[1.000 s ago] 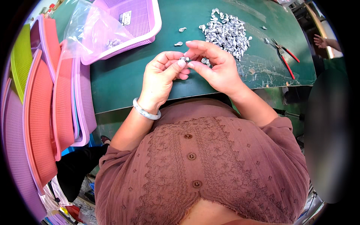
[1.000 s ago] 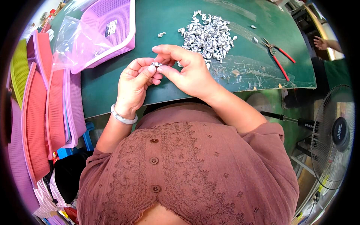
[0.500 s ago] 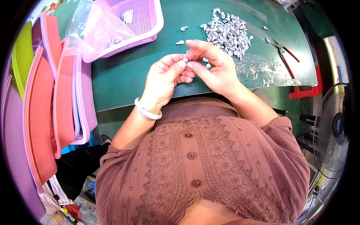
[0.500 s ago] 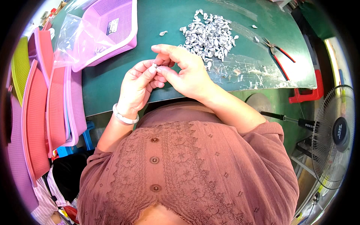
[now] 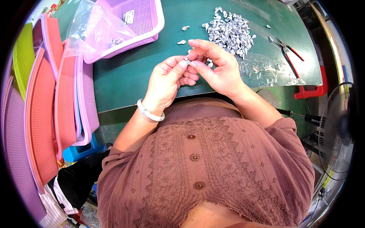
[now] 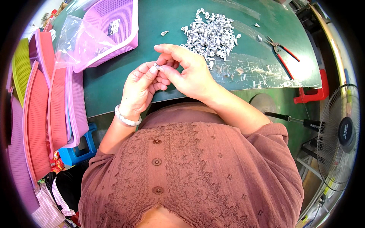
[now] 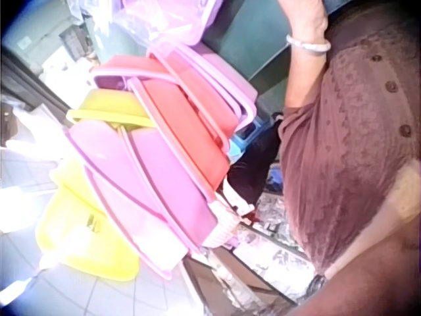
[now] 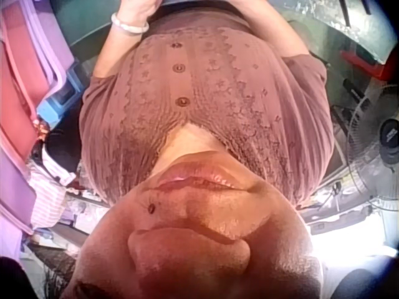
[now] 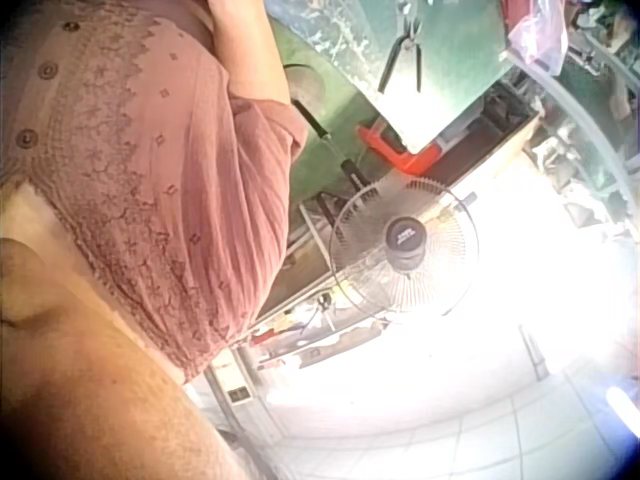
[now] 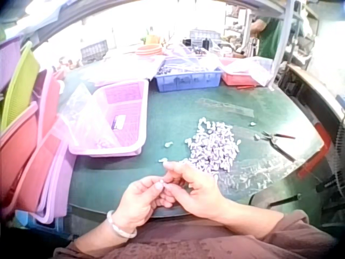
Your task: The person repeatedly picks small silver-wrapped items from a pile on a green table, adjusts or folds the wrappers by hand, and places them back into the pile. The workspace includes stacked plastic baskets and a pair of pliers on the table.
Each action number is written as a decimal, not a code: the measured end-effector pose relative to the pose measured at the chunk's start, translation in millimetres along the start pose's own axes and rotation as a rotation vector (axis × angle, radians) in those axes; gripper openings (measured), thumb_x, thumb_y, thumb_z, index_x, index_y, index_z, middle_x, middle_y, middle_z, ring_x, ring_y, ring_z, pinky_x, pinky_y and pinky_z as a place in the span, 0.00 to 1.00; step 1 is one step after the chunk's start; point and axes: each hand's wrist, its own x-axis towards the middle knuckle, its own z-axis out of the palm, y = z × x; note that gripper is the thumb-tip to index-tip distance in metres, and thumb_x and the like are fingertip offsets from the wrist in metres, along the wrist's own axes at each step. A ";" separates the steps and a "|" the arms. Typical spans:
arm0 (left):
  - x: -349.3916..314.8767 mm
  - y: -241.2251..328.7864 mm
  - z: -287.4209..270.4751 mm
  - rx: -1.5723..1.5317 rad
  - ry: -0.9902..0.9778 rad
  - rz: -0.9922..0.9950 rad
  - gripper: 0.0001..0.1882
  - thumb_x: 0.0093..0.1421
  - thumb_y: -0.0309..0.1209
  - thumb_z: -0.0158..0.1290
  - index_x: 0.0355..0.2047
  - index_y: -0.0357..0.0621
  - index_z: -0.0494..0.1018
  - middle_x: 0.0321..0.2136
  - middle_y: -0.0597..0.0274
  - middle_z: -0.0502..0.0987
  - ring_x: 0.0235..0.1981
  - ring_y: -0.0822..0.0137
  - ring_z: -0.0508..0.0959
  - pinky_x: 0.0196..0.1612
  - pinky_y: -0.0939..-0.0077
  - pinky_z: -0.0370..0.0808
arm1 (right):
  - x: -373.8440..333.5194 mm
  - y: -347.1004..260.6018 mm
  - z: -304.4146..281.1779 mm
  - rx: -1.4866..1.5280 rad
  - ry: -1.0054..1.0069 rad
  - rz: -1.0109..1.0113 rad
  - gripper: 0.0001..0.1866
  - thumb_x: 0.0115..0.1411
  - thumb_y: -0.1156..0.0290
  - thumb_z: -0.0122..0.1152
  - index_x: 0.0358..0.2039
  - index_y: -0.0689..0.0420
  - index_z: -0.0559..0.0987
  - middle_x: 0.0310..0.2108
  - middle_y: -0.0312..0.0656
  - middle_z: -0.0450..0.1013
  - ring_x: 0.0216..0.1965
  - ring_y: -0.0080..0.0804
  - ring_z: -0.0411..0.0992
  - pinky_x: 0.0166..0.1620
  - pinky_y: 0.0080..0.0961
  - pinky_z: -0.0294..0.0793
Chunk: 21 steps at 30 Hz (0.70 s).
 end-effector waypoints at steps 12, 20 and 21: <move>-4.3 2.3 1.5 0.014 -0.022 -0.052 0.11 0.61 0.33 0.44 0.34 0.38 0.70 0.24 0.60 0.75 0.24 0.71 0.75 0.28 0.81 0.73 | -0.4 3.6 -4.4 0.064 -0.003 0.083 0.20 0.50 0.83 0.54 0.46 0.57 0.71 0.29 0.37 0.72 0.29 0.19 0.70 0.32 0.15 0.69; -5.7 4.2 2.9 -0.015 -0.061 -0.086 0.12 0.61 0.35 0.43 0.34 0.38 0.70 0.24 0.61 0.75 0.24 0.71 0.75 0.27 0.81 0.72 | 2.0 3.4 -5.6 0.183 -0.073 0.177 0.18 0.53 0.81 0.52 0.46 0.58 0.70 0.32 0.39 0.73 0.31 0.21 0.71 0.37 0.17 0.71; -5.9 4.2 2.8 -0.021 -0.068 -0.089 0.12 0.61 0.35 0.43 0.34 0.38 0.70 0.24 0.61 0.75 0.23 0.71 0.75 0.27 0.82 0.72 | 2.2 3.9 -6.0 0.201 -0.075 0.188 0.18 0.53 0.81 0.53 0.46 0.59 0.71 0.32 0.39 0.73 0.31 0.21 0.71 0.37 0.17 0.71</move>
